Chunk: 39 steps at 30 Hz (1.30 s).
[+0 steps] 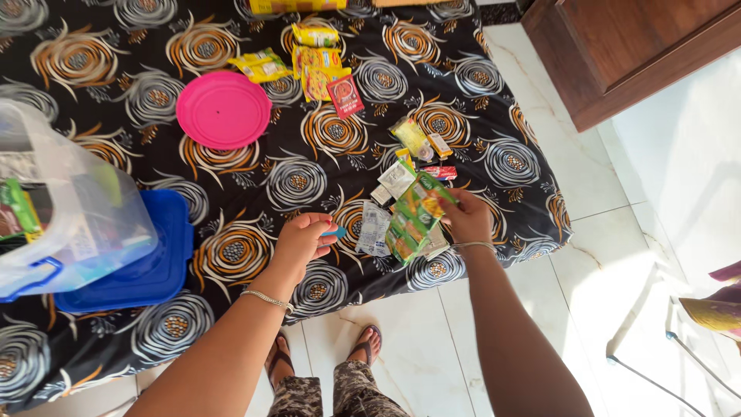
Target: The person sorts various packaged food items, toys, and household supplies by hand, placing some into a plastic bin and others into a cardboard box on a bed.
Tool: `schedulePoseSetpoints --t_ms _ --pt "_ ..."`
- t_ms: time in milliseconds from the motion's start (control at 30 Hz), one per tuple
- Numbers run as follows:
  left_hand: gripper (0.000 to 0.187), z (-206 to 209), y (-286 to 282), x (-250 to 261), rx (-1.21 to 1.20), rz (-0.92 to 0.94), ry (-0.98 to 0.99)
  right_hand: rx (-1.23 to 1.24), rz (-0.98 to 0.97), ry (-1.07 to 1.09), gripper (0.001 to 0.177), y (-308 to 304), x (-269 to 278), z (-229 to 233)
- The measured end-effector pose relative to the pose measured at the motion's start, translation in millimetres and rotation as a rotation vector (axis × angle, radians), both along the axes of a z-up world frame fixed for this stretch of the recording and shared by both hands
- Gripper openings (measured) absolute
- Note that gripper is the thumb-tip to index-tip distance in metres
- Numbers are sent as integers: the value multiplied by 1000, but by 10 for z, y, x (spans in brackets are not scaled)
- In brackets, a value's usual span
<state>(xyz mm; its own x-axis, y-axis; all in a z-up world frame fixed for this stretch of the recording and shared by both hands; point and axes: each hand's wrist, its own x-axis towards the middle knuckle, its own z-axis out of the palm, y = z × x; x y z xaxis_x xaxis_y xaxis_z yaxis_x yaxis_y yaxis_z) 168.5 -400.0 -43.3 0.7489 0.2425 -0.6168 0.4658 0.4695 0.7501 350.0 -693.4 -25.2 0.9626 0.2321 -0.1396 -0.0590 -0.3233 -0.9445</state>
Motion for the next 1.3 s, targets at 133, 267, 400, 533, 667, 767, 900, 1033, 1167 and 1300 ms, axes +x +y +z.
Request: schedulePoseSetpoints --t_ms 133,267,400,533,667,767,900,1033,1167,1300 --pt "28 160 170 -34 -4 8 -32 187 -17 7 19 45 -92 417" --pt "29 388 301 -55 13 -21 -15 207 1 33 16 191 -183 843" --pt "30 637 324 61 45 -95 -103 271 103 33 16 421 -245 1090" --pt "44 730 228 333 62 -194 -362 367 181 123 16 569 -298 1201" --pt "59 745 132 531 136 -282 -612 386 169 176 17 655 -345 1227" --pt "52 742 51 624 212 -357 -489 454 175 195 16 680 -348 1223" --pt "44 652 62 604 401 -405 -412 481 159 179 11 628 -309 1250" --pt "23 568 192 568 586 -413 -351 532 45 181 12 522 -250 1293" --pt "26 494 342 566 532 -460 -371 620 -69 237 10 360 -216 1217" --pt "29 455 484 524 362 -623 -484 628 -175 307 14 209 -134 1072"
